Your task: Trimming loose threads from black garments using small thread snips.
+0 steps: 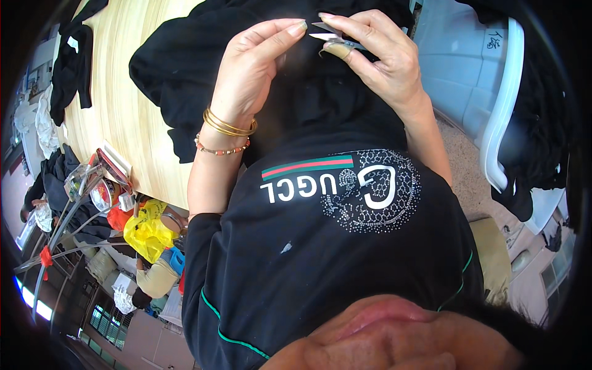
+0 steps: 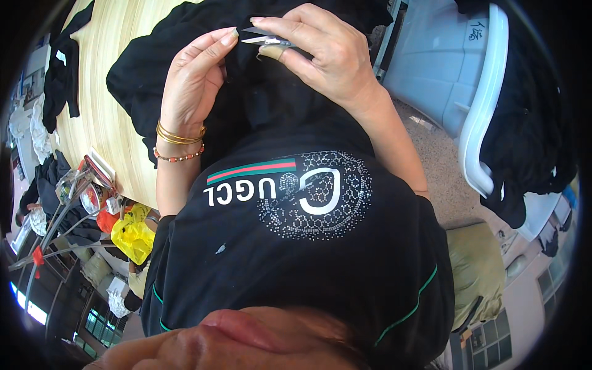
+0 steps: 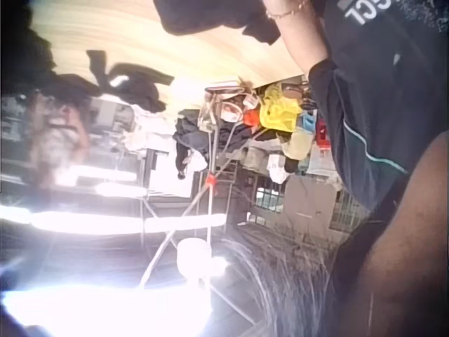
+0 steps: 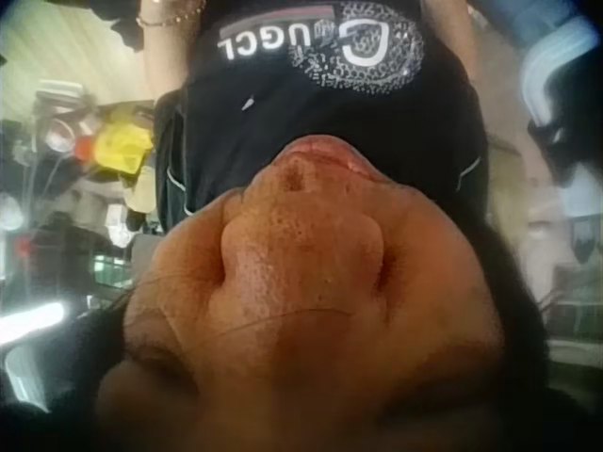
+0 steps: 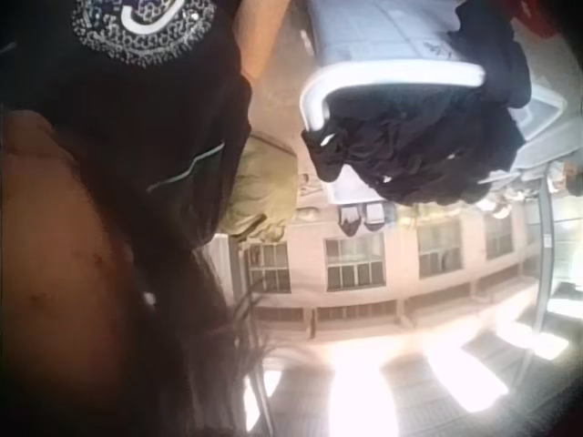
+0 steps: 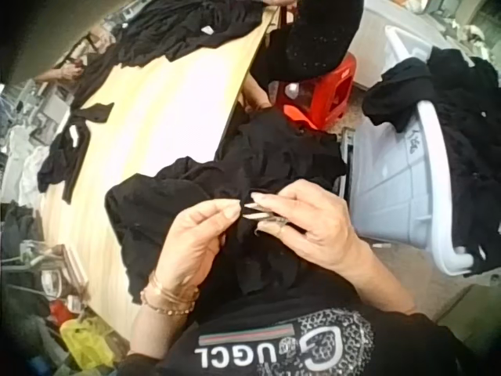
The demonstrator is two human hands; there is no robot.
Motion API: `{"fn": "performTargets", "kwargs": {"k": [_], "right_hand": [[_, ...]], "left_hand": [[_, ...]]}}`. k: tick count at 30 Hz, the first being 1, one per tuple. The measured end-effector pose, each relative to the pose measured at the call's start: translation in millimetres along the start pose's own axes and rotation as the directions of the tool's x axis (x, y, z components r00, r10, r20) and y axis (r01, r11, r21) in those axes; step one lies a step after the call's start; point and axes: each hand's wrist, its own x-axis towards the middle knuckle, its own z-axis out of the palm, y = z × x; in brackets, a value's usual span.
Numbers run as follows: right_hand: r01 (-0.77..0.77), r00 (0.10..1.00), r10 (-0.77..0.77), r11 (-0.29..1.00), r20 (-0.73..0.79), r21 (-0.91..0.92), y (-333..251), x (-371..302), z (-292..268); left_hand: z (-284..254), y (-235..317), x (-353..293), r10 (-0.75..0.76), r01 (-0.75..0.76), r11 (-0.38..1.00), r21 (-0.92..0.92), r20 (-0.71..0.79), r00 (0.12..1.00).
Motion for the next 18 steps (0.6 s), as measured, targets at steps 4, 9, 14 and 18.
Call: {"fn": "performTargets", "kwargs": {"k": [4,9,14,18], "right_hand": [[0.036,0.998,-0.037,0.999,-0.048,-0.029,-21.7,21.1,-9.8],[0.042,0.995,-0.04,0.999,-0.094,0.019,-20.1,24.0,-5.1],[-0.055,0.987,0.077,0.987,-0.143,0.15,-13.5,20.8,-4.0],[-0.174,0.965,0.207,0.964,-0.16,0.201,-1.1,5.9,-14.0]], "left_hand": [[-1.2,0.4,0.2,-0.027,0.027,0.999,-0.037,0.009,1.0],[2.6,4.6,-1.8,0.006,-0.006,1.0,-0.029,-0.023,1.0],[-9.6,9.1,-1.1,0.005,-0.006,1.0,0.004,0.053,0.999],[-62.5,66.4,2.5,0.104,-0.095,0.954,0.285,-0.017,0.994]]}}
